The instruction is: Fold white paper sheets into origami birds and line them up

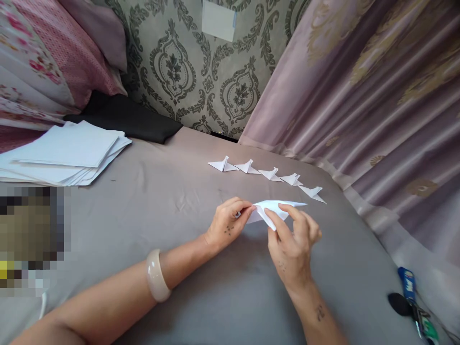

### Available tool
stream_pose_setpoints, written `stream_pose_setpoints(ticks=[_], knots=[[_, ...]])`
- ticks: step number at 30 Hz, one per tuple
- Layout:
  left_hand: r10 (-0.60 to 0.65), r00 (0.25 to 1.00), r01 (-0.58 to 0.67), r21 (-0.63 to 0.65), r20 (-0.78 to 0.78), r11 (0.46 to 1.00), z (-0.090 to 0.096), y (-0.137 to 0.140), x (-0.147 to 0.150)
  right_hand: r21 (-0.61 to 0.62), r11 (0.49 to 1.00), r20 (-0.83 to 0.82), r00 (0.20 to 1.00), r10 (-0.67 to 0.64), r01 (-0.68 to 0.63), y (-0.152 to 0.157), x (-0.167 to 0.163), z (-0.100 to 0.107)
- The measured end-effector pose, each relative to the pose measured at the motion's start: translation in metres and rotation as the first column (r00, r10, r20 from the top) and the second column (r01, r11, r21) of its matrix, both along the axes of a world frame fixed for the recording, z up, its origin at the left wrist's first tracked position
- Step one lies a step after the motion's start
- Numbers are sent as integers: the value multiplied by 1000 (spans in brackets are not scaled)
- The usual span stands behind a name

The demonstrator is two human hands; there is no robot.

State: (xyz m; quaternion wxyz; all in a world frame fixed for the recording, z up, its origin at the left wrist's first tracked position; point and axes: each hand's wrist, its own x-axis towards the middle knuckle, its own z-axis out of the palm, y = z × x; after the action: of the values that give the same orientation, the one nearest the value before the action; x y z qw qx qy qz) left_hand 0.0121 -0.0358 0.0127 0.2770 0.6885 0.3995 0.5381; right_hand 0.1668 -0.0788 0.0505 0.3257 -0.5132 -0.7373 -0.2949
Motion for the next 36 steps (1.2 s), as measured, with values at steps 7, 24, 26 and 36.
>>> stream_pose_setpoints(ticks=[7,24,26,36], knots=[[-12,999,16,-72,46,997,2,0,0,-78,995,48,996,73,-69,5,-11,13],[-109,837,369,-405,536,837,11,4,-3,-156,981,-121,988,99,-118,4,-26,-4],[-115,827,387,-409,550,826,11,5,-3,-187,974,-141,985,100,-125,3,-26,-3],[-111,799,444,-455,592,772,14,10,-7,-241,957,-164,978,127,-164,3,-25,0]])
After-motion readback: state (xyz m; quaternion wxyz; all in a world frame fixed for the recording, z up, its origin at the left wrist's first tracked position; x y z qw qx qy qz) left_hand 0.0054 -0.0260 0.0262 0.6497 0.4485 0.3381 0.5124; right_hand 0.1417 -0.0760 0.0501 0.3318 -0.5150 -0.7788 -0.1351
